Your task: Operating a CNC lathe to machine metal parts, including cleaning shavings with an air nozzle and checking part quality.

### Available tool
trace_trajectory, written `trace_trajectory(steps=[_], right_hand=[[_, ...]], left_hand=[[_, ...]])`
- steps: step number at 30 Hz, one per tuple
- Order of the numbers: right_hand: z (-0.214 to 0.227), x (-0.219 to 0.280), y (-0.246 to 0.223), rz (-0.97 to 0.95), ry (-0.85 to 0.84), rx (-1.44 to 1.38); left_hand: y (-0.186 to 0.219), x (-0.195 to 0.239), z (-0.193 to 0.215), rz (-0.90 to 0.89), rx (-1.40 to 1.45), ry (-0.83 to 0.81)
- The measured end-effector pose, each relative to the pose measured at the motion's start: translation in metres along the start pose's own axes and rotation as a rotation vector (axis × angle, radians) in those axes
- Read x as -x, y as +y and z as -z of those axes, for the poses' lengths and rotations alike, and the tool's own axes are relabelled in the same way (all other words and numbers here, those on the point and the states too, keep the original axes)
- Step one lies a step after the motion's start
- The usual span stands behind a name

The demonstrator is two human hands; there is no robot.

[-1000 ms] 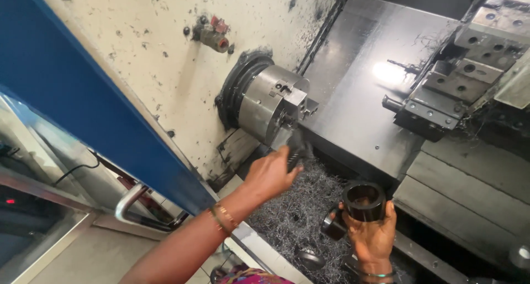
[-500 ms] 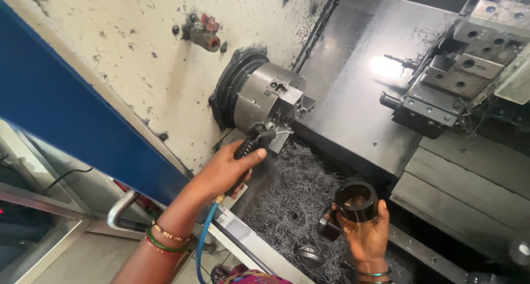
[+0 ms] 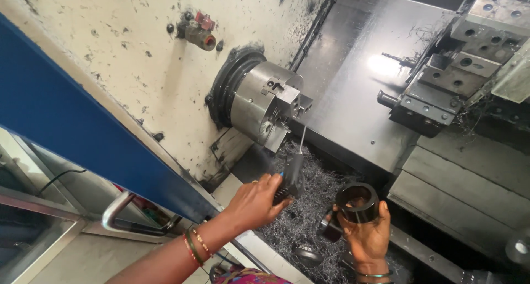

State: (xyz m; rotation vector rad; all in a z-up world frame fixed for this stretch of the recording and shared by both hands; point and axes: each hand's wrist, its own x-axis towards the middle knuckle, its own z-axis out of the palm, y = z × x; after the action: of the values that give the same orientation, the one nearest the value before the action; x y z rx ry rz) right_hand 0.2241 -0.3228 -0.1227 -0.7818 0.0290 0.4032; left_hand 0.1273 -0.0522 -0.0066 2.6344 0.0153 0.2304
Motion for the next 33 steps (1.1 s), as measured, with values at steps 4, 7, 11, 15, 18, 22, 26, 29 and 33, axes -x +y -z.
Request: trace_trajectory(steps=[4,7,11,15,18,22,26,29,33], right_hand=[[-0.011,0.001,-0.007,-0.02,0.009,0.021],[-0.015,-0.011,-0.006,-0.059,0.041,0.095],[0.006,-0.053,0.013,-0.007,-0.137,0.107],[0.01,-0.09,0.027,-0.056,-0.121,0.079],[-0.003,-0.106,0.033,-0.024,-0.247,0.072],[-0.029,-0.125,0.033,-0.077,-0.257,0.108],[-0.063,-0.144,0.032,-0.064,-0.324,0.141],[-0.04,-0.188,0.05,0.044,-0.401,0.235],[-0.088,-0.199,0.049,0.152,-0.465,0.294]], left_hand=[[-0.007,-0.006,0.004,0.056,0.023,-0.056],[0.003,0.003,0.033,0.215,0.216,-0.133],[-0.018,0.043,0.06,0.356,0.757,-0.371],[-0.027,0.07,0.07,0.452,1.333,-0.433],[-0.049,0.102,0.065,0.532,1.283,-0.36],[-0.085,0.148,0.078,0.294,0.736,-0.126],[-0.132,0.195,0.099,0.207,0.384,0.3],[-0.139,0.196,0.138,-0.085,0.036,0.654],[-0.171,0.191,0.131,0.139,-0.14,0.668]])
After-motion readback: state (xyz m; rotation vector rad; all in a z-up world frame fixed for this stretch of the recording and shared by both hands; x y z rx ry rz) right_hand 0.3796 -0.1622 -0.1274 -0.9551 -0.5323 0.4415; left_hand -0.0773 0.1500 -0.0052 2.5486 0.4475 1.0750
